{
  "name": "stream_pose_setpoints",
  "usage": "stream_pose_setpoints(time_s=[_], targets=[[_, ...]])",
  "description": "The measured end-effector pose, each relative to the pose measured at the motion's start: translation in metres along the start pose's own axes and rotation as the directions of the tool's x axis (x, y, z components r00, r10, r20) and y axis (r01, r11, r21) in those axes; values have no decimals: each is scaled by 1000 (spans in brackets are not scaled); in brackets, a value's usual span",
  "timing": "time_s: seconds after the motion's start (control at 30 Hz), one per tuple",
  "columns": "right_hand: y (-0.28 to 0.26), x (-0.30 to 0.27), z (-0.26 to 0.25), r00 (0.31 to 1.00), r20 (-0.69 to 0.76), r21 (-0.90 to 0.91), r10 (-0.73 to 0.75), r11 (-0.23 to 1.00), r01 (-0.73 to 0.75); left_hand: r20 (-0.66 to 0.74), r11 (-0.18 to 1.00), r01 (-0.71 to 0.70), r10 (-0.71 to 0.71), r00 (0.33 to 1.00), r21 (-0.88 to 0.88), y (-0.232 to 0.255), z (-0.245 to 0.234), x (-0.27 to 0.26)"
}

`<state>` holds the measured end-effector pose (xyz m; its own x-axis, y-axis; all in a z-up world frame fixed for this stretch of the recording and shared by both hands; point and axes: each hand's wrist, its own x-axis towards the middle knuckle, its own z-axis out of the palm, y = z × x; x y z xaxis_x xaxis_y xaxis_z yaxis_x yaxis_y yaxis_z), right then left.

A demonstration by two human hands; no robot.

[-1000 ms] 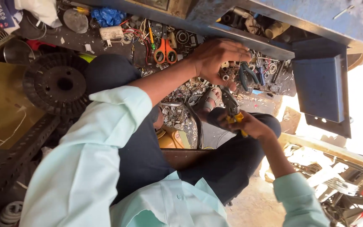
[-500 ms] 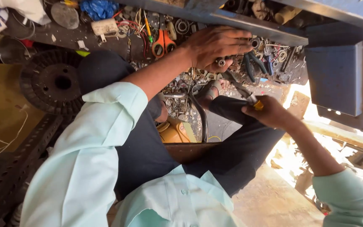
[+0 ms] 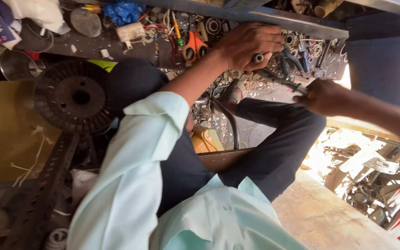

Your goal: Repairing an electric motor using various hand tools.

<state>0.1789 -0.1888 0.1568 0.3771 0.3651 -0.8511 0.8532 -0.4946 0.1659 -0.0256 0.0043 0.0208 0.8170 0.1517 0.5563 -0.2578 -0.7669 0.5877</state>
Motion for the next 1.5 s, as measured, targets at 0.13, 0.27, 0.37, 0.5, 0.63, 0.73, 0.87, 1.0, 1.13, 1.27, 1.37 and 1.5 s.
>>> stream_pose_setpoints(time_s=[0.13, 0.27, 0.37, 0.5, 0.63, 0.73, 0.87, 1.0, 1.13, 1.27, 1.37, 1.5], targets=[[-6, 1, -25, 995, -58, -265, -83, 962, 65, -43, 1000, -12, 13, 999, 25, -10, 12, -3], [-64, -52, -62, 1000, -19, -540, -5, 842, -6, -64, 999, -40, 41, 997, 13, -15, 16, -4], [-80, -83, -67, 993, -116, -562, 8, 824, -72, -5, 1000, 22, -22, 1000, 3, -2, 8, 5], [-57, -73, -37, 986, -169, -371, 8, 926, -71, 101, 988, -69, 56, 993, 135, -1, 4, 7], [-36, -31, 42, 991, -122, 64, 56, 997, -48, -90, 995, -39, 48, 995, 94, -11, 23, -1], [-14, -1, 90, 996, -64, 378, 63, 925, -34, -3, 999, -18, 18, 1000, 34, -14, 16, 2], [0, 35, 109, 1000, 3, 633, 17, 774, -16, -12, 999, 30, -29, 1000, 26, -7, 12, -3], [47, 78, 114, 996, -74, 466, -44, 882, 74, 60, 998, -63, 61, 996, 25, -8, 18, 10], [87, 148, 152, 953, -151, -10, -262, 965, 263, -43, 996, -84, 84, 995, 5, -10, 1, 2], [106, 71, 85, 935, -114, -386, -337, 882, 271, 34, 999, -44, 45, 998, -21, -3, 15, 11], [30, 11, 0, 889, -67, -640, -452, 703, 309, -72, 994, -93, 97, 993, 61, -17, 24, 0], [-100, -95, -71, 977, -179, -571, -113, 821, -9, 188, 992, 119, -109, 976, -39, 19, -20, 11]])
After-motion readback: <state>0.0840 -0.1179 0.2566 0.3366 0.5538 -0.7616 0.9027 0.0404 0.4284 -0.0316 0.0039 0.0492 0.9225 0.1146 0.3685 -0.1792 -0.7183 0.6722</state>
